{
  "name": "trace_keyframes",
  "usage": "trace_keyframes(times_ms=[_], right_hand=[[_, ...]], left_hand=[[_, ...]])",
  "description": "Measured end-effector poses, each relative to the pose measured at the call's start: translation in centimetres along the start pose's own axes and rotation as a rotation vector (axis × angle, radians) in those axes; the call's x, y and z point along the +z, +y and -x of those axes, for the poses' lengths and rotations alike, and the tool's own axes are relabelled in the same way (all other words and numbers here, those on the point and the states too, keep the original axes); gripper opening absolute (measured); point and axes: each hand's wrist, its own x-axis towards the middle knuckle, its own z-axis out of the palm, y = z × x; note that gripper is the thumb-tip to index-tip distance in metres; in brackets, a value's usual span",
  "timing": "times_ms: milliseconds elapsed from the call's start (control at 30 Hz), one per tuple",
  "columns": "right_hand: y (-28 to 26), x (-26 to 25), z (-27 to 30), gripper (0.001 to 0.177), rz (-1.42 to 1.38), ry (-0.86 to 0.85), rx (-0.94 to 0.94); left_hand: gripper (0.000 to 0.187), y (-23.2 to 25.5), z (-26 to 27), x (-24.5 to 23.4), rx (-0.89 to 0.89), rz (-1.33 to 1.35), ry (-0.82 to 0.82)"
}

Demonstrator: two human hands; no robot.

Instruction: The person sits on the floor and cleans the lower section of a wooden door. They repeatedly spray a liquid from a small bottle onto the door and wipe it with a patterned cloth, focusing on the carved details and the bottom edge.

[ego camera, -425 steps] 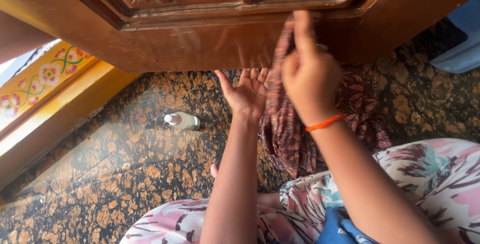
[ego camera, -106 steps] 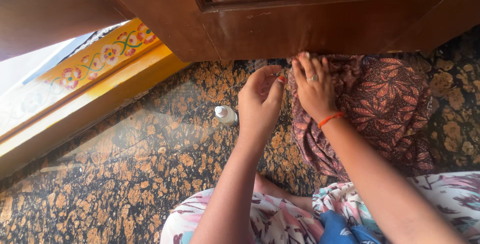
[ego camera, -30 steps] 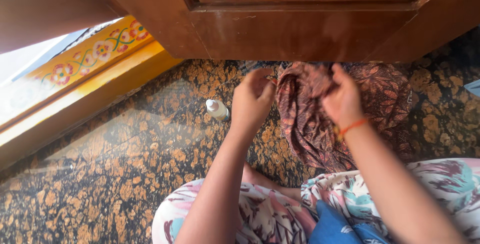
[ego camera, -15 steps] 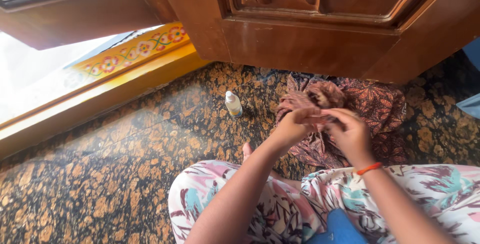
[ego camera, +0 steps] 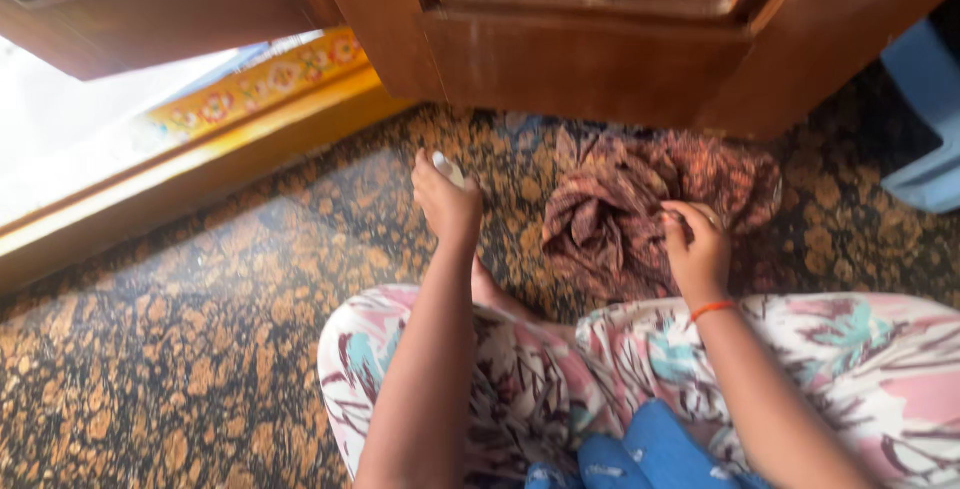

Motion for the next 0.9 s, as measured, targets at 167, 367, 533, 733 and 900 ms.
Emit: trace_keyframes(times_ms=[167,367,533,733,900], right_hand=[[-3.2,-0.5,0.5,0.017,0.074,-0.092,-0.157],[-4.5,0.1,0.8,0.020,0.139,-0.175,-0.090],[-3.8,0.3,0.7,0.022,0.134,-0.143,-0.078],[-3.4,0.4,0.9,0.021,0.174,-0.158,-0.042],[-1.8,1.3,1.1,0.021,0.225,-0.249,0.016]], left_hand=[[0.079,-3.3,-0.4,2.6,-0.029,-0.084,-0.035],[0.074,-4.5,-2.0,2.8,-0.185,-0.092,-0.104],[0.072,-5.3,-2.9,3.4,-0.205,-0.112,-0.163],[0.036,-5.5,-3.9,4.1,-0.113,0.131,-0.176],[0.019,-2.2,-3.6,3.9,-0.228,0.456,-0.211]])
